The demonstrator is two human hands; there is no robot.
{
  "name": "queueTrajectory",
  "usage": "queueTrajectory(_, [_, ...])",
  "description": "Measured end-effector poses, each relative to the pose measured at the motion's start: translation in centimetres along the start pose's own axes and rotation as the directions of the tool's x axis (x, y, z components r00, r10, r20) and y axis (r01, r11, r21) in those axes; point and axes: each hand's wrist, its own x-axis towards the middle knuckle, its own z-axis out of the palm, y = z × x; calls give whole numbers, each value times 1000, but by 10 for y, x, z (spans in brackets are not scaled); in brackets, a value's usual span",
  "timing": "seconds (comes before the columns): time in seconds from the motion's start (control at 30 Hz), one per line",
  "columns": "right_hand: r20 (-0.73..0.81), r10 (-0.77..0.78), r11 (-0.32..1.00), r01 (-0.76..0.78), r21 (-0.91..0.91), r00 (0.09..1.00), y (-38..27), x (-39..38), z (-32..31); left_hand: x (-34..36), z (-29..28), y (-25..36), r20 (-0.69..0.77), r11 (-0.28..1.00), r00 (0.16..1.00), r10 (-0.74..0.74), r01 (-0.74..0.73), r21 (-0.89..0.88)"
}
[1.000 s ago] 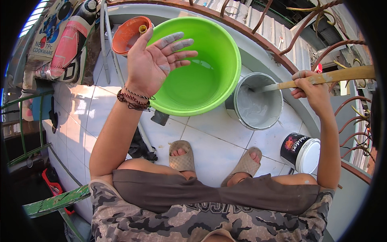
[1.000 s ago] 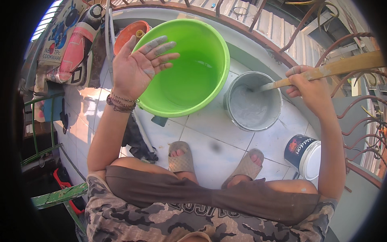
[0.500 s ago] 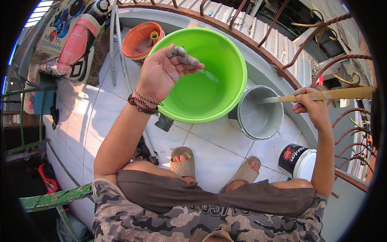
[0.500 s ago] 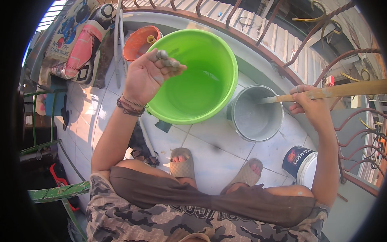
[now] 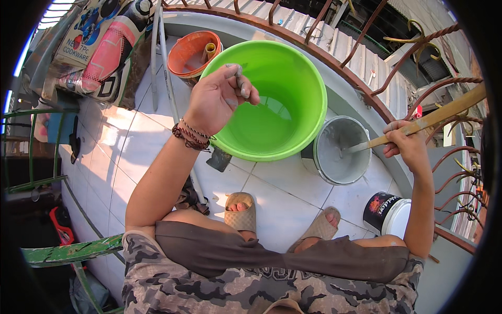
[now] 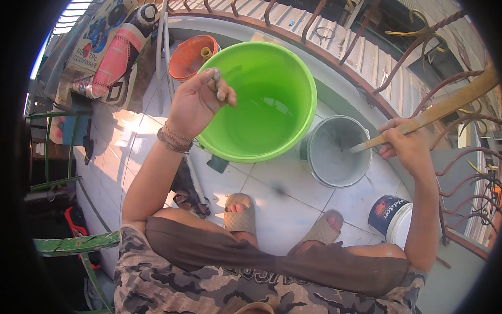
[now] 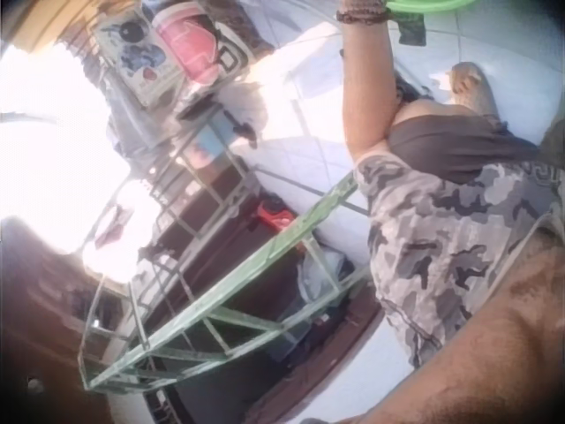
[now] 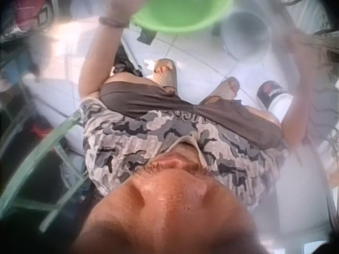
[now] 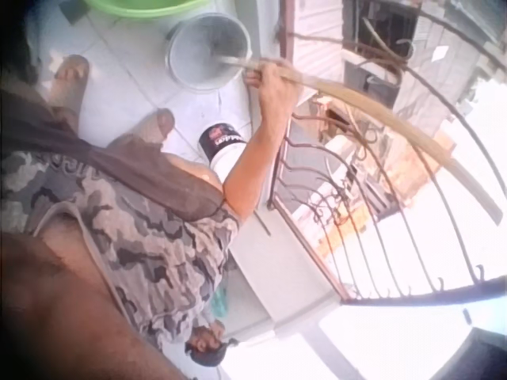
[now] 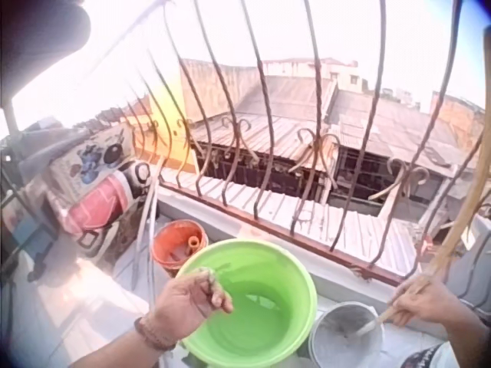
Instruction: The person stirs a grey liquid in a bucket using a wooden stick on a tiled balcony. They then pour the liquid into a smaller container and carry it into a cluttered room, placing it on the floor.
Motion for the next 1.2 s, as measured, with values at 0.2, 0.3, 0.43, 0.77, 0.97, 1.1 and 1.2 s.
queueTrajectory(0.2, [16, -139, 966, 132, 221, 990, 1, 2, 29, 2, -15, -3, 11, 994, 999, 33, -34, 99])
queueTrajectory(0.3, [-81, -127, 986, 134, 94, 989, 4, 8, 15, 1, -24, -1, -5, 984, 999, 42, -41, 176])
queueTrajectory(0.43, [42, 1, 997, 3, -83, 999, -6, -5, -1, 0, -19, -1, -86, 967, 994, 72, -49, 249])
queueTrajectory(0.77, [-82, -67, 997, 68, 20, 994, 6, 5, 0, 4, -23, -10, -58, 940, 988, 144, -118, 321])
queueTrajectory(0.97, [104, -84, 991, 72, 109, 991, 1, -3, 18, 5, -28, -9, -126, 926, 980, 154, -98, 365])
queueTrajectory(1.1, [-77, -126, 982, 135, 135, 989, 13, 9, 8, 5, -24, -11, -128, 905, 977, 173, -107, 411])
queueTrajectory(1.2, [-90, -74, 997, 74, -9, 993, 12, 4, -11, 6, -31, -10, -144, 888, 975, 170, -88, 451])
